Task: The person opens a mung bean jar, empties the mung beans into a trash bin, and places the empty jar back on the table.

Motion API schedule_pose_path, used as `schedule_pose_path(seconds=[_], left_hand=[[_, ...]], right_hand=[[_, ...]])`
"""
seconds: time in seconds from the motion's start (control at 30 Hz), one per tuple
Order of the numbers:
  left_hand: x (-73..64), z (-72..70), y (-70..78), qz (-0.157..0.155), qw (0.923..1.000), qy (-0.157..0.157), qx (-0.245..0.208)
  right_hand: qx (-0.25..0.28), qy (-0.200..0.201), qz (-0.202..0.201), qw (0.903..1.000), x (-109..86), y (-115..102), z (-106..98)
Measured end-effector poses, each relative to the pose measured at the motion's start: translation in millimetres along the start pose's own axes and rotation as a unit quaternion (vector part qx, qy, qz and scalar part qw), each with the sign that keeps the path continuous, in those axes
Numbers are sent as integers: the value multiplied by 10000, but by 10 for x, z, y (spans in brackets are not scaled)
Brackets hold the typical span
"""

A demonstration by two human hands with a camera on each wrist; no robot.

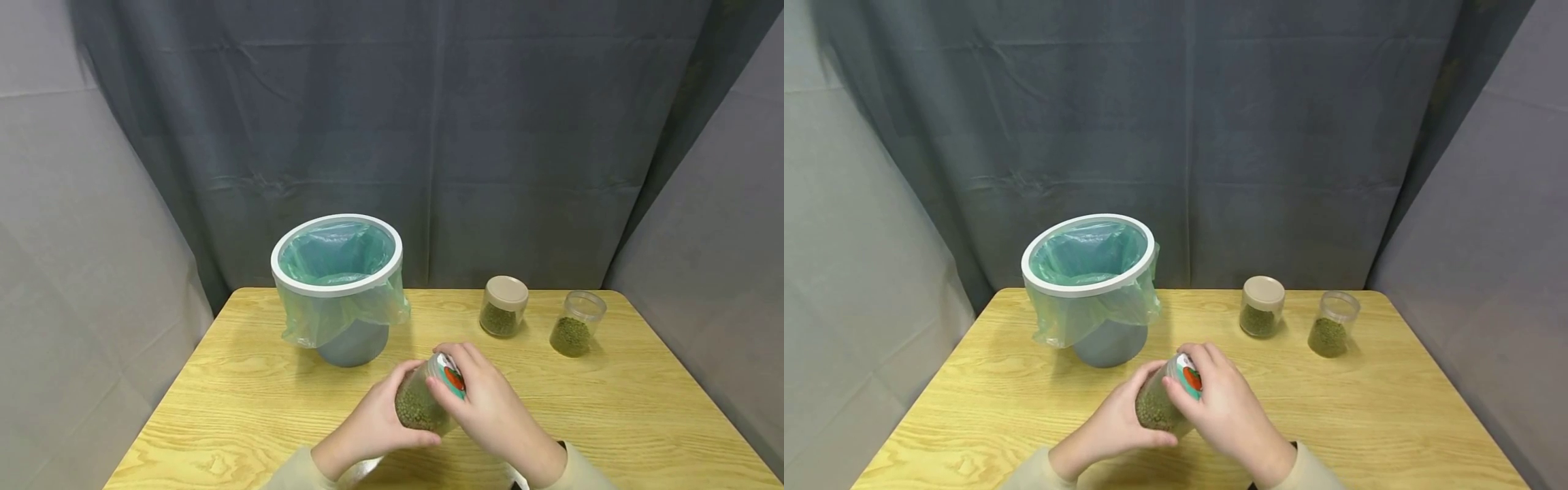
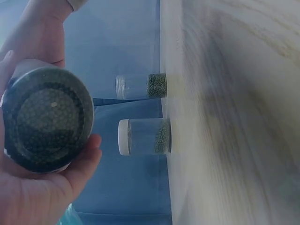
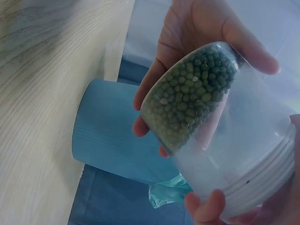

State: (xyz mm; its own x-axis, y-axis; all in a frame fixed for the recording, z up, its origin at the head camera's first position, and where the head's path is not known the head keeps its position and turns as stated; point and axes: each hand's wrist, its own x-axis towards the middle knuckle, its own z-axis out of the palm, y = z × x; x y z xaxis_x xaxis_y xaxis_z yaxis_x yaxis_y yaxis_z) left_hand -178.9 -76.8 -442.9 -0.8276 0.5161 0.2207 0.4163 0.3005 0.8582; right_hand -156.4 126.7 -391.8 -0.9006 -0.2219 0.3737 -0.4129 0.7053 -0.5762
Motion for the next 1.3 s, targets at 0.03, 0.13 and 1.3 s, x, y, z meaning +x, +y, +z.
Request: schedule_pose_path(seconds=[0.03,0.13,1.3], left_hand=[[-3,3,0,-12,10000,35,-15],[-8,13,-3,-57,9997,144,-168],[-18,-26,-122,-8,9871,-549,-1502]], right_hand=[[22,-38,71,10000,1,-5,-3],[96,-140,261,9995,6,-21,-12],[182,257,-1173,9926,-2,68,59]])
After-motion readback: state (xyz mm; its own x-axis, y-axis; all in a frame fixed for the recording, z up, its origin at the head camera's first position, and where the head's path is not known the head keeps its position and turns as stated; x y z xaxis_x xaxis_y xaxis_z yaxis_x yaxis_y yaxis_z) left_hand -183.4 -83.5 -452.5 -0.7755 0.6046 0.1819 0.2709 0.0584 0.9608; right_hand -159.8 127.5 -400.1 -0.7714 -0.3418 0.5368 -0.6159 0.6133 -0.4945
